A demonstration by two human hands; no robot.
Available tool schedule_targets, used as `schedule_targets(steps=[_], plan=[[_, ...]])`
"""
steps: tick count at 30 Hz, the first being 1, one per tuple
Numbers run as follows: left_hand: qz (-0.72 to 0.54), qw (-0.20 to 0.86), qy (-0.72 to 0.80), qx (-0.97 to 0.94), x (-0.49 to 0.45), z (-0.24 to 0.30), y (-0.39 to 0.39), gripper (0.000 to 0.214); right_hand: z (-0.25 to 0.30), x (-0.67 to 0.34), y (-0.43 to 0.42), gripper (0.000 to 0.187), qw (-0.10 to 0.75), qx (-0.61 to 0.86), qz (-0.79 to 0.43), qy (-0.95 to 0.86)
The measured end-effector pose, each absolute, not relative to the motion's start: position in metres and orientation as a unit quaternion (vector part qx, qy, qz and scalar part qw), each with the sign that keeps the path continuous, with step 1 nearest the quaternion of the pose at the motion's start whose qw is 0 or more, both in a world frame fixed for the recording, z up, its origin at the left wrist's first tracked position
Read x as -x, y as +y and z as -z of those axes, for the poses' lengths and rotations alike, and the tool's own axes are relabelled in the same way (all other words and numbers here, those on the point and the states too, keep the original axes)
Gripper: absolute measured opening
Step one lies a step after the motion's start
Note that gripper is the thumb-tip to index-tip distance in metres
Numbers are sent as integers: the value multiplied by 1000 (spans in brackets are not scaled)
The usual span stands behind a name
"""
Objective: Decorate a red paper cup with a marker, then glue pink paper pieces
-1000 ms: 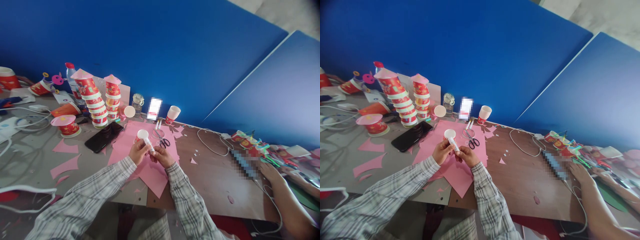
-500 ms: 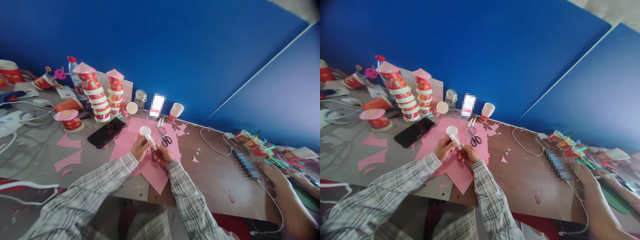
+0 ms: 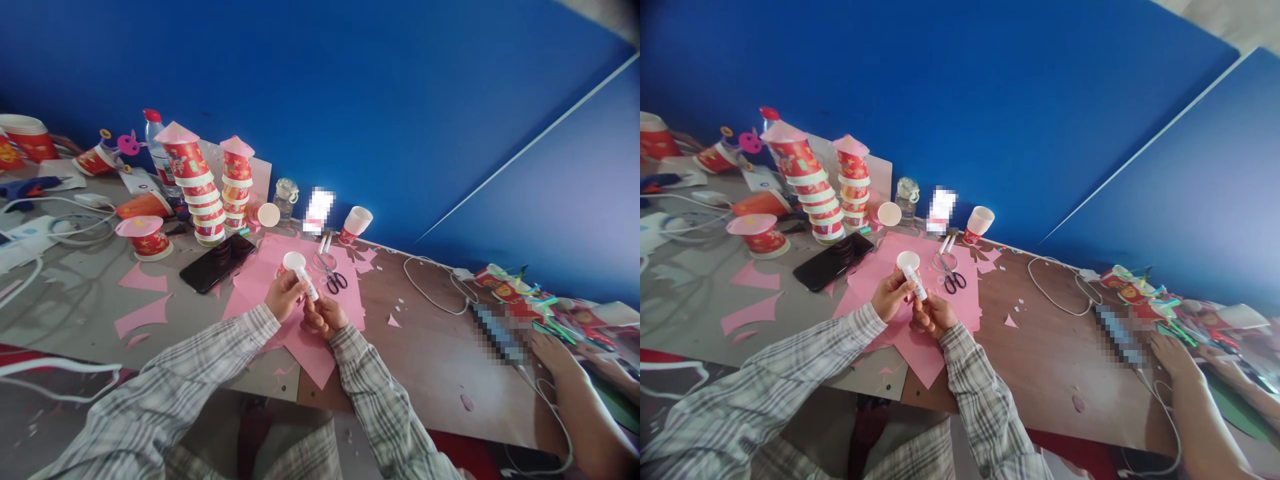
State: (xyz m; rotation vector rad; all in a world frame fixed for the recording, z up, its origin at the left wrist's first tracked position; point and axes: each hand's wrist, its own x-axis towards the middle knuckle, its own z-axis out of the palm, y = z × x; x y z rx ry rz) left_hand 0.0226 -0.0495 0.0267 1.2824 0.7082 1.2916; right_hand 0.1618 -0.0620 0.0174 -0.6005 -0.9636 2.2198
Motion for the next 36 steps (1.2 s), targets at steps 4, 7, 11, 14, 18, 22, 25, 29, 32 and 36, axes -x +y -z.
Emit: schedule_targets(steps=[4,7,11,14,18,22,25,29,32,36], plan=[[-536,544,307,-567,-23,-29,-53,28,-15,-159,-60,29,319,232,-854,-338],[-559,504,338,-564,-22,-29,-52,26,-11,-156,-57,40,393,303,-797,-345],[-569,484,355,-563,-21,-28,-49,27,-6,-155,-56,33,473,349,-712,-383],[-566,469,372,-567,-21,-26,-48,28,-6,-154,-57,31,464,361,-701,-404],[-561,487,358,-565,-21,-23,-47,30,-11,-153,-62,36,412,306,-768,-383],[-534,533,317,-575,-22,-24,-51,31,-18,-154,-65,34,316,223,-860,-333],[-529,537,311,-579,-23,-25,-53,31,-16,-153,-63,34,328,230,-859,-318],[-569,507,334,-555,-22,-22,-48,32,-9,-148,-61,39,436,341,-754,-353],[-580,487,351,-551,-20,-20,-44,32,-7,-146,-61,33,489,381,-682,-388],[-574,476,360,-561,-20,-22,-45,31,-6,-144,-64,32,497,382,-671,-396]])
